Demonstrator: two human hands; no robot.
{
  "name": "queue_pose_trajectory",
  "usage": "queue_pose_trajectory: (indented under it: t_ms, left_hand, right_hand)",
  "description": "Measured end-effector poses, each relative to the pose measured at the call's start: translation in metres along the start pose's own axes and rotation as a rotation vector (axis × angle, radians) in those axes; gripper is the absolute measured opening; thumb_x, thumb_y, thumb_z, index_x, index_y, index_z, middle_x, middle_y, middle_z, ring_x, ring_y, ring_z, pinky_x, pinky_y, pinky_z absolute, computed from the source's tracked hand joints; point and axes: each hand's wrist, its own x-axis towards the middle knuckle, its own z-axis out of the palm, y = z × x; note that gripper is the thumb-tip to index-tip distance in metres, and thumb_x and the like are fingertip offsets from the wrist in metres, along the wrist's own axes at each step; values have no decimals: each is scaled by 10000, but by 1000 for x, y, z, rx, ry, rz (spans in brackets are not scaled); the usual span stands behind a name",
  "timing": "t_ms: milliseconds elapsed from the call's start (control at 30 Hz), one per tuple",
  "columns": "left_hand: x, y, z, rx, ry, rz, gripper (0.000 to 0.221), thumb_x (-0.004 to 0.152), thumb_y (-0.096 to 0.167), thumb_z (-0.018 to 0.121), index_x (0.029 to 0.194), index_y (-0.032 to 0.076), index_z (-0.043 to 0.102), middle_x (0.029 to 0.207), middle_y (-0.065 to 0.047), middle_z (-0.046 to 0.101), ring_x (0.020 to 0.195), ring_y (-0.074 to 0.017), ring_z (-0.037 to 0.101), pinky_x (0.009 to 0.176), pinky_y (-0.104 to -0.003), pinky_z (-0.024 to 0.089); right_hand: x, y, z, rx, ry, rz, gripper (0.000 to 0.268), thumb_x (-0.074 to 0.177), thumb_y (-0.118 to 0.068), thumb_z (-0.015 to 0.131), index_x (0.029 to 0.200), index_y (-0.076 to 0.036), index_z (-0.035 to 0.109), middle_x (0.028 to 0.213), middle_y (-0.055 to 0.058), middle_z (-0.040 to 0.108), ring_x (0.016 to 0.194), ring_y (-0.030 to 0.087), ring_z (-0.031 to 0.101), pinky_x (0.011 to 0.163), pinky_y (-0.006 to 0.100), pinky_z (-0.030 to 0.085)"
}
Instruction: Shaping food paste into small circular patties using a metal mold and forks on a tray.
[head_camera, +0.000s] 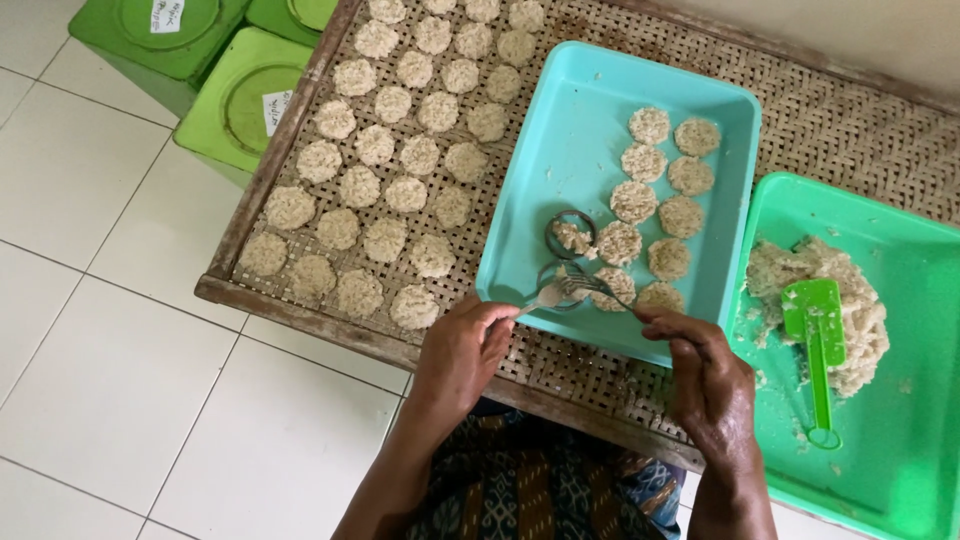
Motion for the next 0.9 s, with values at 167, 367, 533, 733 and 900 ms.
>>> queue_pose_trajectory:
  t_ms: [167,367,533,733,900]
  left_hand:
    - [1,1,3,-13,-13,-44,172,899,65,711,1068,83,732,846,-71,693,552,-108,584,426,-244,494]
    - [1,2,-2,-63,-3,39,166,895,69,717,1060,90,730,855,-61,708,557,-103,559,426,-236,468]
    - [-2,10,-9,-145,-6,47,199,859,32,741,1055,61,734,878,-97,735,599,-119,630,443,-220,510]
    - [-2,1,-7,-63,-16,9,191,889,78,719,1080,83,732,879,-86,720,573,-122,585,436,-239,480]
    - [-1,1,-9,-48,-19,-28,171,895,85,715,1065,89,732,842,-74,705,553,-115,578,439,-245,486]
  right_hand:
    - [-3,1,-6,-72,64,-77,128,1071,-11,440,1173,-25,515,1235,163,716,1055,261,731,933,367,621]
    - [-3,18,-4,73,31,-168,157,1094,-95,419,1206,-38,512,1245,194,666,1232,353,682,1095,471,612]
    - [-8,-2,-12,-64,124,-69,128,1086,-38,446,1191,7,505,1222,201,703,1034,276,729,906,365,627]
    - [-14,19,-20,-16,242,-50,115,1137,-22,384,1177,22,483,1152,218,704,949,275,722,803,347,645]
    - [-13,26,-17,-32,240,-40,105,1147,16,419,1202,8,509,1157,195,714,938,256,731,773,320,653]
